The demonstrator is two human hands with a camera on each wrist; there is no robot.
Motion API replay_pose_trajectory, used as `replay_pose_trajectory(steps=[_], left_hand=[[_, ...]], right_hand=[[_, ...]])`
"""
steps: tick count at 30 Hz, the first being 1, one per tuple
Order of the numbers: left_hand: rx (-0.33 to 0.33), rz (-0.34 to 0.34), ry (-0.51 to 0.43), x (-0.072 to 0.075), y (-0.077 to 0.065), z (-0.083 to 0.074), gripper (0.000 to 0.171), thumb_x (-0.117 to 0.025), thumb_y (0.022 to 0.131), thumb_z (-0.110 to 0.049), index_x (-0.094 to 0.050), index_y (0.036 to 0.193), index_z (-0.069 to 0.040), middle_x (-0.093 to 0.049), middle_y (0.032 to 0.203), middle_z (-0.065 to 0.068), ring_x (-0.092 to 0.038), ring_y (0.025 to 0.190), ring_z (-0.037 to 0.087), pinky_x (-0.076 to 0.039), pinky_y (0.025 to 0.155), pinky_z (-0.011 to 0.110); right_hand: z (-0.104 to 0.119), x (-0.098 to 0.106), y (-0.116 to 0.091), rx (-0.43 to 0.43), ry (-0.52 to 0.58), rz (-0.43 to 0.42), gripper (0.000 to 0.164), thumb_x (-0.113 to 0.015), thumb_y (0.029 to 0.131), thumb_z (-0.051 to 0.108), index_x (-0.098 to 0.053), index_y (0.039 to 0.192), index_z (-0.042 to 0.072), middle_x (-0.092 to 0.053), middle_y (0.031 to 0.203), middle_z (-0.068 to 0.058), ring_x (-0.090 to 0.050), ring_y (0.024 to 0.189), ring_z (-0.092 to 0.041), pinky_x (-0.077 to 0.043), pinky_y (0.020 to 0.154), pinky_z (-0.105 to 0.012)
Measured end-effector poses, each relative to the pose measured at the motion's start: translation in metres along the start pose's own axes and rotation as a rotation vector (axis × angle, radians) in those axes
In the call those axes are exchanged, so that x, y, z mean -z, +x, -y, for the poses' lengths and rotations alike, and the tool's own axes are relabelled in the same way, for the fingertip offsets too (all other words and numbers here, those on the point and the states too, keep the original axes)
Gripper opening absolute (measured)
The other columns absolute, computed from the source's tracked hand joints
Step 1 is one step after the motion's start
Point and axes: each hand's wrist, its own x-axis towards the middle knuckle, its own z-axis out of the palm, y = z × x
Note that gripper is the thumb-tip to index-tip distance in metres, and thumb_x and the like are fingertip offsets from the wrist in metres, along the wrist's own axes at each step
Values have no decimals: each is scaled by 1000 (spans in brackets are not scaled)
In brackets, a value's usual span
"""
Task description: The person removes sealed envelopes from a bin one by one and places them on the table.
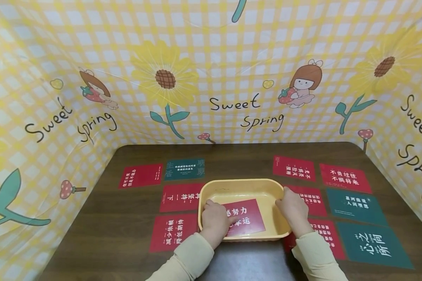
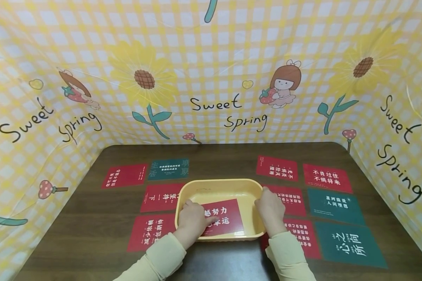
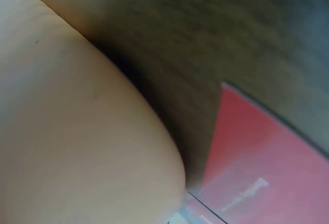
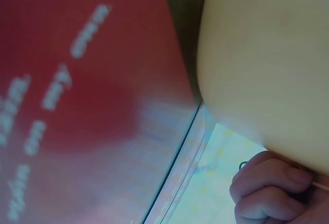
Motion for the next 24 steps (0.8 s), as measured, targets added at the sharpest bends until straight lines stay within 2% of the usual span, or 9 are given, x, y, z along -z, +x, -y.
replay_pose_trajectory(steps=[6,10,13,18,21,24], left_hand=[[14,-8,-81,0,-1,1,81,-73,65,-67,-61,96,8,-49,79,13,-48,71,20,-56,62,29],[11,-34,-132,0,0,1,81,-76,64,-65,-52,99,5,-49,82,14,-48,72,19,-56,63,28],[14,-35,-230,-1,1,1,81,-79,63,-60,-47,102,4,-49,83,14,-49,72,20,-56,66,29],[9,6,-461,-3,3,2,87,-83,66,-47,-40,118,8,-50,95,19,-54,69,21,-57,71,34],[-10,25,-523,-2,3,3,93,-82,70,-43,-35,129,10,-48,105,22,-57,67,21,-58,73,37],[-30,20,-557,-2,5,2,96,-80,73,-41,-32,138,10,-47,116,24,-58,72,21,-58,76,37]], right_hand=[[0,0,0,0,-2,0,43,-60,83,15,-53,120,-6,-65,105,-26,-63,82,-33,-49,64,-49],[0,1,0,-2,-3,1,44,-60,83,15,-53,121,-6,-65,106,-26,-63,83,-34,-50,65,-49],[1,1,0,-2,-4,1,44,-60,83,15,-53,121,-6,-65,106,-26,-63,83,-34,-50,65,-49],[1,1,0,-4,-4,4,45,-59,82,15,-53,121,-6,-64,106,-27,-63,84,-34,-50,66,-50],[1,1,0,-5,-1,4,44,-59,82,15,-53,121,-6,-65,106,-27,-63,83,-34,-50,65,-49],[1,1,0,-5,-1,4,45,-59,83,15,-53,122,-6,-65,106,-26,-63,83,-34,-49,64,-49]])
